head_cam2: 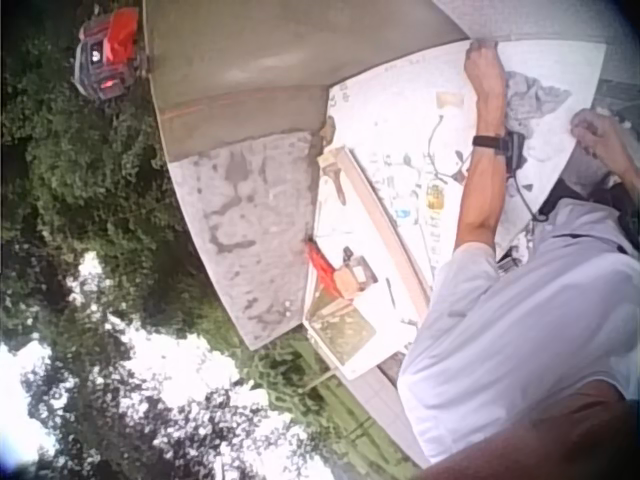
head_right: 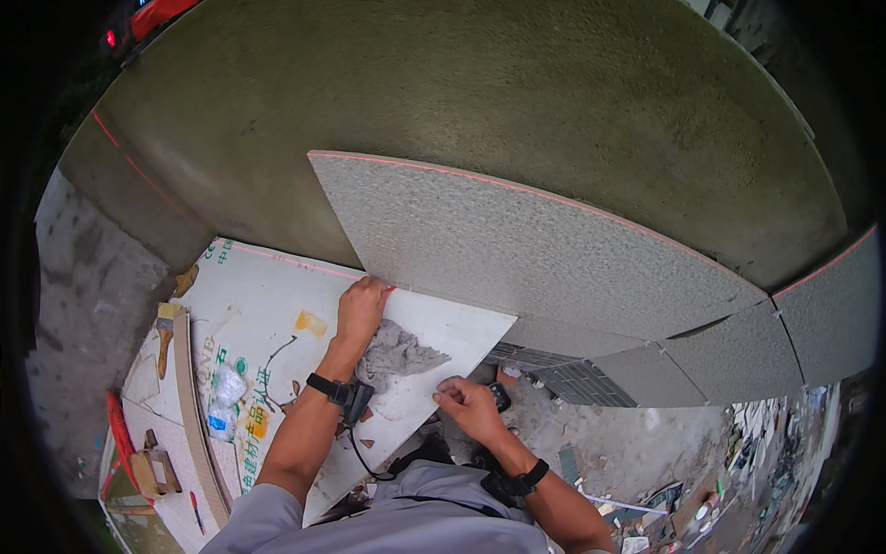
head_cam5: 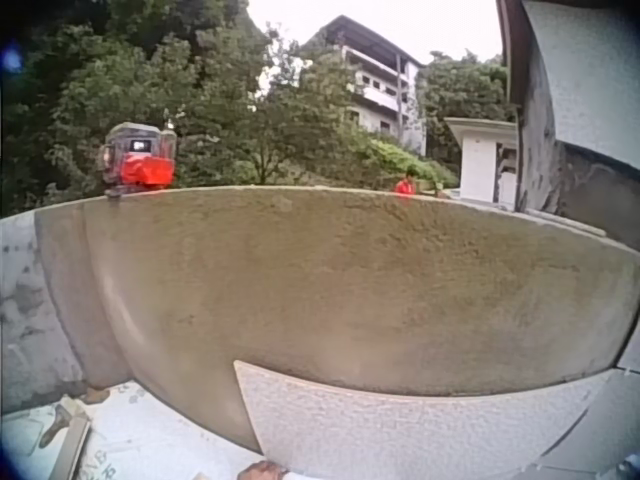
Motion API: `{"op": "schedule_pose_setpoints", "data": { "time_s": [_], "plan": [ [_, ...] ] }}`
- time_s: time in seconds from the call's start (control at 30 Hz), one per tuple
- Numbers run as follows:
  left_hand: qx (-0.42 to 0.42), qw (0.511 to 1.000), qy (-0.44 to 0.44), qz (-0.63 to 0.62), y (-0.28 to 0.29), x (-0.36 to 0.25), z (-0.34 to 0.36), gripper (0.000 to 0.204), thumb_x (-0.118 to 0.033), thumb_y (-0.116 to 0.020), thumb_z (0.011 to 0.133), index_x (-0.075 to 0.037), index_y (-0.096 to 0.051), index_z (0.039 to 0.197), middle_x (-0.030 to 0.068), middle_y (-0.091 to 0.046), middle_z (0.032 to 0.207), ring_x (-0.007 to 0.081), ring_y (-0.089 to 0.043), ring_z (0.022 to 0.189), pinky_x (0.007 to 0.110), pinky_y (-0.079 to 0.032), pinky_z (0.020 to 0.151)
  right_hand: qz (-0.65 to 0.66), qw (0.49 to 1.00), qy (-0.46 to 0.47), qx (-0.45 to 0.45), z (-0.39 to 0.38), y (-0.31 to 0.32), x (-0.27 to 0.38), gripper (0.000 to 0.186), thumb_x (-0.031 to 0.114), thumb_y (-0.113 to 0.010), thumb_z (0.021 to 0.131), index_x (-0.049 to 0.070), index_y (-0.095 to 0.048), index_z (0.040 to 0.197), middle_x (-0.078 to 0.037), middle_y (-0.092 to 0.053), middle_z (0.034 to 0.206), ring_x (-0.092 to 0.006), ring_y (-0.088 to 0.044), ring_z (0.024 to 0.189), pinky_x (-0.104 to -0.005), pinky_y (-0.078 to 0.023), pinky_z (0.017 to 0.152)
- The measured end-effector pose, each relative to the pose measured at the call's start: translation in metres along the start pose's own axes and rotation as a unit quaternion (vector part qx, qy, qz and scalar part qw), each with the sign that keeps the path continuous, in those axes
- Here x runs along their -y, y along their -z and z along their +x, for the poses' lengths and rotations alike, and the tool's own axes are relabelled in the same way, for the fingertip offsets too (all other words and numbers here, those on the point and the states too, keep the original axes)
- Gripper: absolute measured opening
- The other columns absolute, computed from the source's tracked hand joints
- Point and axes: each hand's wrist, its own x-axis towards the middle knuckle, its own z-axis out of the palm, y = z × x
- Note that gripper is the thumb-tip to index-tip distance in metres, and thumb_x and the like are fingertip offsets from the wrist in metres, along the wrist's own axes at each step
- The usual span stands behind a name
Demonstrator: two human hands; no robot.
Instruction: Apply mortar to a tile and fix it to an exterior wall using a laser level.
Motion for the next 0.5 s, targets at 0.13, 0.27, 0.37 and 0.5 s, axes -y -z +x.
{"op": "schedule_pose_setpoints", "data": {
  "time_s": [0.13,0.27,0.37,0.5],
  "plan": [
    [-0.006,1.0,-0.006,-0.003,0.0,0.0,0.0,0.01,-0.008,-0.06,0.084,-0.001,-0.061,0.077,0.0164,-0.064,0.08,0.0332,-0.066,0.075,0.042,-0.055,0.065,0.005,1.0,-0.002,0.0,0.001,-0.001,0.0,0.021,0.017,-0.071,0.087,-0.002,-0.067,0.096,-0.006,-0.066,0.072,-0.0085,-0.059,0.063,-0.0261,-0.049,0.059],
    [-0.006,1.0,-0.008,0.008,-0.001,-0.001,0.0,0.009,-0.008,-0.06,0.084,-0.001,-0.061,0.078,0.016,-0.063,0.079,0.0331,-0.066,0.076,0.042,-0.055,0.065,-0.013,1.0,0.003,0.001,0.004,-0.001,0.014,0.022,0.017,-0.071,0.087,-0.002,-0.066,0.096,-0.008,-0.067,0.072,-0.0103,-0.06,0.062,-0.0268,-0.049,0.059],
    [0.002,1.0,-0.009,0.005,-0.002,0.0,0.0,0.007,-0.007,-0.06,0.083,-0.001,-0.061,0.079,0.0157,-0.063,0.08,0.0328,-0.066,0.077,0.042,-0.055,0.065,-0.064,0.997,0.034,0.001,0.009,0.0,0.03,0.022,0.018,-0.071,0.087,-0.002,-0.066,0.096,-0.01,-0.067,0.074,-0.0123,-0.06,0.062,-0.0275,-0.049,0.059],
    [-0.004,1.0,-0.018,0.001,-0.004,0.002,-0.001,0.005,-0.006,-0.061,0.082,-0.001,-0.061,0.08,0.0153,-0.063,0.082,0.0326,-0.066,0.077,0.042,-0.055,0.065,-0.1,0.994,0.033,0.006,0.018,-0.001,0.049,0.023,0.018,-0.071,0.087,-0.002,-0.066,0.097,-0.011,-0.068,0.077,-0.0138,-0.061,0.062,-0.0287,-0.049,0.059]
  ]
}}
